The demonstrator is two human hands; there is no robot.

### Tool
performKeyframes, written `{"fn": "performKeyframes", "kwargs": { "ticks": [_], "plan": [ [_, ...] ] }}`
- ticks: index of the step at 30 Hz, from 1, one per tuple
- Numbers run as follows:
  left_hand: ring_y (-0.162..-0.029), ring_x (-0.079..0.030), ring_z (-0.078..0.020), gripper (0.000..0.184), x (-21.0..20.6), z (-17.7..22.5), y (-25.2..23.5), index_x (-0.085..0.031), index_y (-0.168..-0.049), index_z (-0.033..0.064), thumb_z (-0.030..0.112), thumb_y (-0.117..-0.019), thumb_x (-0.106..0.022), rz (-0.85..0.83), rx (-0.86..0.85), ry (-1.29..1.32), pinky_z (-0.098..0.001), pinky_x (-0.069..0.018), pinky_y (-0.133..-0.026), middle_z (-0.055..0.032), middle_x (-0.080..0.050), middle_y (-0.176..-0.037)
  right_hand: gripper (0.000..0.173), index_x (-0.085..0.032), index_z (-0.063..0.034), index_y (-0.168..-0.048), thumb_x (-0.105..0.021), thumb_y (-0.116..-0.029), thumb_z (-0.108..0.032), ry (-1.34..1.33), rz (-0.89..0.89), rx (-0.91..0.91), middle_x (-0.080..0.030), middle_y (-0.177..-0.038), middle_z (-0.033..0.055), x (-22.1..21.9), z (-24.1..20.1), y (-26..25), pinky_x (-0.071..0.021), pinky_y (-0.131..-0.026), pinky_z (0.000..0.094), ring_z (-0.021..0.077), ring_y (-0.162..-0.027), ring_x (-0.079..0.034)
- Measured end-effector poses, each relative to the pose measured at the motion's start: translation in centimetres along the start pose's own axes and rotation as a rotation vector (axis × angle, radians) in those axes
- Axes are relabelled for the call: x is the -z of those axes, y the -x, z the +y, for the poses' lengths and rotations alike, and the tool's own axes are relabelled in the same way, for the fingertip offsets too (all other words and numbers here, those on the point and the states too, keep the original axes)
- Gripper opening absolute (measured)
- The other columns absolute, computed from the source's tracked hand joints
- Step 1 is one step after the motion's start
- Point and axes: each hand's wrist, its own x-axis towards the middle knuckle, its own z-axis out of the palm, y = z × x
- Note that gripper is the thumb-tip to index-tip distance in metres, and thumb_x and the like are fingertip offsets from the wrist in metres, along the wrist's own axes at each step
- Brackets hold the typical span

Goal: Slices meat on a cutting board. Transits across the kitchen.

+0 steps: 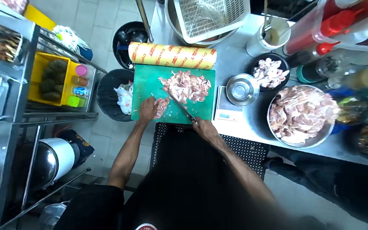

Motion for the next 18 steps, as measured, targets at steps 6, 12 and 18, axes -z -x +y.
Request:
{"fn": "performKeyframes", "kwargs": {
  "ticks": [6, 12, 18],
  "plan": [
    [-0.094, -0.070, -0.0450, 0.032, -0.3, 0.7, 1.1, -0.053, -0.128, 0.0024, 0.026, -0.1073, -0.048, 0.044, 0.134, 0.037, -0.0612, -0.0556, -0.080, -0.0244, -0.068, -0.100, 0.041, -0.059, -0.0079, -0.129, -0.038, -0.1099, -0.038, 0.126, -0.073, -0.105, -0.070, -0.108, 0.0227, -2.0, -1.4, -1.8, -0.0565, -0.084, 0.0584, 0.0422, -0.103, -0.070],
    [-0.090, -0.069, -0.0471, 0.047, 0.0, 0.9, 3.0, -0.041, -0.147, 0.0122, 0.042, -0.1106, -0.033, 0.166, 0.455, 0.274, -0.0653, -0.0538, -0.072, -0.0247, -0.069, -0.097, 0.042, -0.059, -0.0087, -0.130, -0.036, -0.1101, -0.038, 0.165, -0.072, -0.148, -0.070, -0.109, 0.0228, 0.3, 1.3, 0.6, -0.0558, -0.086, 0.0588, 0.0425, -0.104, -0.070],
    [-0.102, -0.069, -0.0418, 0.077, 2.2, 3.6, -0.2, -0.063, -0.126, 0.0123, 0.079, -0.0880, -0.052, 0.001, 0.577, 0.129, -0.0665, -0.0516, -0.083, -0.0191, -0.073, -0.106, 0.041, -0.059, -0.0073, -0.127, -0.037, -0.1101, -0.037, 0.124, -0.041, -0.056, -0.071, -0.103, 0.0224, -0.8, -1.9, 0.3, -0.0567, -0.083, 0.0577, 0.0420, -0.100, -0.071]
  ]
}}
